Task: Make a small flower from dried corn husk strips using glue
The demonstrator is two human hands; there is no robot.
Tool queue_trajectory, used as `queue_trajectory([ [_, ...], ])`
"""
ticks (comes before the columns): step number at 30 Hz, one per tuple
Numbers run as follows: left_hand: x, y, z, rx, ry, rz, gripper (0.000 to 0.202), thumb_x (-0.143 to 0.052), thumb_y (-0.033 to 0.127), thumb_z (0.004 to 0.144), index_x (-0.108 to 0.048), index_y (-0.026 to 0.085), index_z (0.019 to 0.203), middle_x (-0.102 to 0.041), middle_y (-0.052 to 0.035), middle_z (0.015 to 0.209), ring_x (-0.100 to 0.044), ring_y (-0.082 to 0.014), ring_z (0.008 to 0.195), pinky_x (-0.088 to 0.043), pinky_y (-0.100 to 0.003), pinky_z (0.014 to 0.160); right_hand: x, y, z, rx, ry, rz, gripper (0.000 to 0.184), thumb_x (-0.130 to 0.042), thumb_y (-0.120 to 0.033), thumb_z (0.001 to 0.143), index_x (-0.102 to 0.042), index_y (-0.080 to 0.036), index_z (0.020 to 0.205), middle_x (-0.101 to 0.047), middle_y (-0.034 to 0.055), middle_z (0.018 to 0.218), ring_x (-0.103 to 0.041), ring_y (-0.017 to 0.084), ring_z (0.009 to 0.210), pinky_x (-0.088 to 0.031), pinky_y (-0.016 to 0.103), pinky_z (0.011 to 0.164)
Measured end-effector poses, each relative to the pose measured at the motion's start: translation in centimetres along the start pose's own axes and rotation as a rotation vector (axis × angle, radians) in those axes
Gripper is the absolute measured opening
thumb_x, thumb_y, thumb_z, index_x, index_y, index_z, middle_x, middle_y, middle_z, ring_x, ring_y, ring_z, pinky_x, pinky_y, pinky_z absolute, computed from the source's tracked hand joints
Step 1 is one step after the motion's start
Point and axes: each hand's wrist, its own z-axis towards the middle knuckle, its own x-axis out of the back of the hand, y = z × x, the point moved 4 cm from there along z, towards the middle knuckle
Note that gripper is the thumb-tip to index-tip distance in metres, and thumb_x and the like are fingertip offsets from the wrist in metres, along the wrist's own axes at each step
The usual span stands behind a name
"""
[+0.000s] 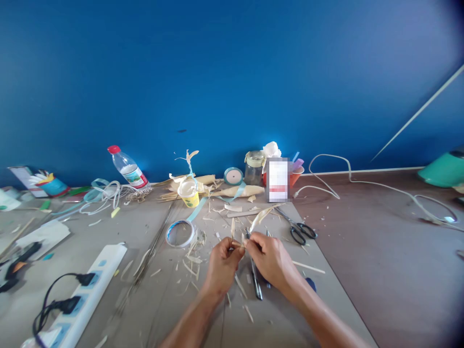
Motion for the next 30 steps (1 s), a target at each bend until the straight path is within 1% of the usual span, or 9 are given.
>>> queue_trajectory([
  [5,-0.1,0.5,-0.3,-0.052,-0.042,0.037,0.023,-0.059,0.034,0.071,-0.048,0.016,0.063,-0.034,0.0078,0.050,-0.028,-0.0059,0.046,-0.022,-0.020,0.045,0.1,0.2,0.2,-0.046,-0.074,0.106,0.032,-0.044,-0.034,0.077,-0.036,-0.019,0.050,-0.029,-0.0067,0.048,-0.029,0.009,0.047,-0.022,0.020,0.046],
  [9,-0.2,1.0,-0.6,-0.061,-0.065,0.044,0.023,-0.060,0.033,0.070,-0.047,0.016,0.062,-0.035,0.0072,0.052,-0.029,-0.0059,0.047,-0.024,-0.020,0.047,0.1,0.4,0.2,-0.055,-0.121,0.161,0.033,-0.044,-0.035,0.077,-0.032,-0.020,0.051,-0.026,-0.0069,0.049,-0.029,0.008,0.048,-0.022,0.020,0.045],
  [14,-0.4,1.0,-0.7,-0.029,-0.081,0.018,0.026,-0.063,0.037,0.067,-0.046,0.017,0.063,-0.038,0.0066,0.053,-0.029,-0.0055,0.046,-0.024,-0.019,0.045,0.2,0.2,0.2,-0.034,-0.141,0.182,0.036,-0.045,-0.039,0.077,-0.034,-0.019,0.050,-0.025,-0.0071,0.049,-0.027,0.008,0.047,-0.021,0.020,0.044],
  [19,-0.5,0.9,-0.7,-0.058,-0.106,-0.003,0.023,-0.062,0.034,0.070,-0.048,0.016,0.065,-0.037,0.0068,0.053,-0.027,-0.0052,0.046,-0.023,-0.019,0.045,0.3,0.0,0.1,-0.056,-0.193,0.241,0.034,-0.045,-0.039,0.078,-0.040,-0.019,0.051,-0.026,-0.0070,0.047,-0.029,0.008,0.046,-0.021,0.020,0.043],
  [24,-0.4,0.8,-0.7,-0.049,-0.115,-0.007,0.025,-0.063,0.034,0.070,-0.047,0.016,0.064,-0.035,0.0074,0.052,-0.026,-0.0049,0.046,-0.021,-0.019,0.045,0.6,-0.2,0.2,-0.065,-0.232,0.279,0.036,-0.045,-0.043,0.077,-0.036,-0.019,0.052,-0.026,-0.0068,0.048,-0.029,0.007,0.046,-0.020,0.019,0.043],
  [27,-0.5,0.7,-0.7,-0.040,-0.139,0.005,0.025,-0.061,0.036,0.071,-0.047,0.016,0.066,-0.032,0.0082,0.051,-0.025,-0.0049,0.045,-0.020,-0.019,0.044,0.8,0.0,0.1,-0.077,-0.245,0.301,0.037,-0.048,-0.043,0.075,-0.035,-0.019,0.051,-0.024,-0.0069,0.049,-0.028,0.007,0.046,-0.019,0.020,0.043],
  [30,-0.5,0.7,-0.7,-0.048,-0.150,0.011,0.026,-0.061,0.036,0.071,-0.046,0.016,0.066,-0.033,0.0081,0.052,-0.025,-0.0051,0.046,-0.020,-0.019,0.045,0.8,0.3,0.1,-0.069,-0.253,0.351,0.038,-0.049,-0.044,0.075,-0.033,-0.019,0.051,-0.023,-0.0070,0.051,-0.025,0.007,0.047,-0.019,0.020,0.043],
])
